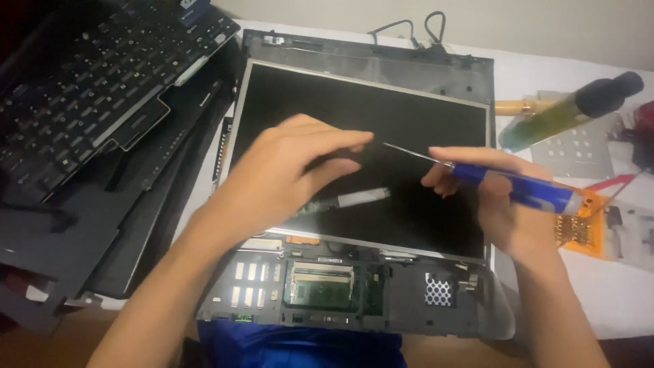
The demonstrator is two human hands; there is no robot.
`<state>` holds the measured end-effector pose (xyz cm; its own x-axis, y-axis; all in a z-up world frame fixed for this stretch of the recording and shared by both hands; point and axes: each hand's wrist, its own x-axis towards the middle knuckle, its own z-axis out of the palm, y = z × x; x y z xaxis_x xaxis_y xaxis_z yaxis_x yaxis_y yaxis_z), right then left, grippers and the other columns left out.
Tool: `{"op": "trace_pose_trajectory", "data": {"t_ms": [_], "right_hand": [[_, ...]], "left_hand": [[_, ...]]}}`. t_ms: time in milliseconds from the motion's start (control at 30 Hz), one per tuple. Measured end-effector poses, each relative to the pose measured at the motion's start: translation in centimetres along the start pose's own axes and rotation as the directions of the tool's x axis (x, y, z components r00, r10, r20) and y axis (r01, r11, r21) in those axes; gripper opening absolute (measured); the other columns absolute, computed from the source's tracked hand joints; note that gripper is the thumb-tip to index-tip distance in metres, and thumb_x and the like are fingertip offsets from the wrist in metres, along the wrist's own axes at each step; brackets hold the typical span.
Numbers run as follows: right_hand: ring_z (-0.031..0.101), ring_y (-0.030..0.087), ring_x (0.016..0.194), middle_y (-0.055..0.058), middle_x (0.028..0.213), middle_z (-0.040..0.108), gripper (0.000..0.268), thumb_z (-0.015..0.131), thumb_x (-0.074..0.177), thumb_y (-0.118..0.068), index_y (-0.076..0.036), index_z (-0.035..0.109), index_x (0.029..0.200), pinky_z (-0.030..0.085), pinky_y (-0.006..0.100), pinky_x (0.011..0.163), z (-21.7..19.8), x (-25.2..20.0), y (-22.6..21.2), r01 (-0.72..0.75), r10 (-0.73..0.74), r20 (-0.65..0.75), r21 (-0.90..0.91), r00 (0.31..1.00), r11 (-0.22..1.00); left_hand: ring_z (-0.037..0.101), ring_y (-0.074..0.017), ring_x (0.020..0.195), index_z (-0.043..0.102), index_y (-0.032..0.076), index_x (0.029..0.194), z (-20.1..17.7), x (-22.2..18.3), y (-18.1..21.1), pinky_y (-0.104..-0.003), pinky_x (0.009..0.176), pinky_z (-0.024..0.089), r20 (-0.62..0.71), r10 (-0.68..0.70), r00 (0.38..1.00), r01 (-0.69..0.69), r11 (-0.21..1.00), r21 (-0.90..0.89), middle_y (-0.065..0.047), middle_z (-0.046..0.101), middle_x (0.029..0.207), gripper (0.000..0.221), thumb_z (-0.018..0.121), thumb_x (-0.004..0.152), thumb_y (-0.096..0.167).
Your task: Disassembling a laptop screen and removing internal components using a screwdriver
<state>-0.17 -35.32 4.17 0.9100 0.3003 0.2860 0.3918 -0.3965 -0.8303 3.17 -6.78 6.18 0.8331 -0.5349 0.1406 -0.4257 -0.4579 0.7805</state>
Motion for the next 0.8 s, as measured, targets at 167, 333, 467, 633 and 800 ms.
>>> {"op": "trace_pose_trajectory", "data": {"t_ms": [167,333,467,633,800], "right_hand": [[0.079,0.023,0.083,0.015,0.101,0.077,0.072,0.048,0.089,-0.064,-0.002,0.066,0.119,0.065,0.028,0.077,-0.6,-1.4,0.5,-0.106,0.097,0.069,0.134,0.993,0.985],[0.081,0.03,0.083,0.022,0.098,0.077,0.051,0.057,0.094,-0.042,0.004,0.061,0.115,0.066,0.031,0.075,-0.5,-2.6,0.8,-0.061,0.069,-0.015,0.31,0.998,0.949],[0.08,0.035,0.085,0.027,0.097,0.076,0.02,0.054,0.099,-0.007,0.006,0.059,0.113,0.069,0.033,0.077,-1.8,-3.7,0.3,-0.057,0.081,-0.053,0.358,0.995,0.932],[0.083,0.028,0.085,0.02,0.101,0.077,0.036,0.048,0.101,-0.026,0.004,0.056,0.118,0.067,0.03,0.079,-5.5,-7.2,-0.6,-0.049,0.051,-0.143,0.021,0.988,0.999],[0.065,0.029,0.128,0.017,0.134,0.067,0.064,0.055,0.076,-0.037,0.003,0.065,0.125,0.046,0.038,0.114,-13.4,-13.9,0.2,-0.173,0.028,-0.322,-0.431,0.946,0.886]], "left_hand": [[0.067,-0.0133,0.102,0.071,0.02,0.12,-0.8,-2.7,-0.5,-0.037,0.091,0.053,0.118,-0.092,0.989,0.061,0.968,0.243,0.004,0.075,0.105,0.032,0.065,0.092,0.033],[0.065,-0.0176,0.106,0.073,0.016,0.119,0.5,-4.2,-0.8,-0.039,0.091,0.051,0.169,-0.11,0.979,0.044,0.935,0.352,0.0,0.073,0.111,0.029,0.066,0.093,0.028],[0.062,-0.0212,0.09,0.074,0.01,0.108,1.1,-3.2,-1.2,-0.04,0.082,0.05,0.114,0.1,0.988,-0.139,0.902,0.409,-0.002,0.068,0.098,0.018,0.064,0.096,0.018],[0.063,-0.0235,0.092,0.071,0.012,0.106,2.5,-1.9,-1.3,-0.037,0.085,0.047,0.024,0.291,0.956,-0.279,0.885,0.372,-0.003,0.07,0.098,0.016,0.069,0.094,0.022],[0.067,-0.0234,0.099,0.075,0.008,0.107,2.8,-1.5,-2.0,-0.037,0.097,0.049,-0.053,0.301,0.952,-0.264,0.897,0.355,-0.007,0.075,0.104,0.025,0.075,0.086,0.021]]}}
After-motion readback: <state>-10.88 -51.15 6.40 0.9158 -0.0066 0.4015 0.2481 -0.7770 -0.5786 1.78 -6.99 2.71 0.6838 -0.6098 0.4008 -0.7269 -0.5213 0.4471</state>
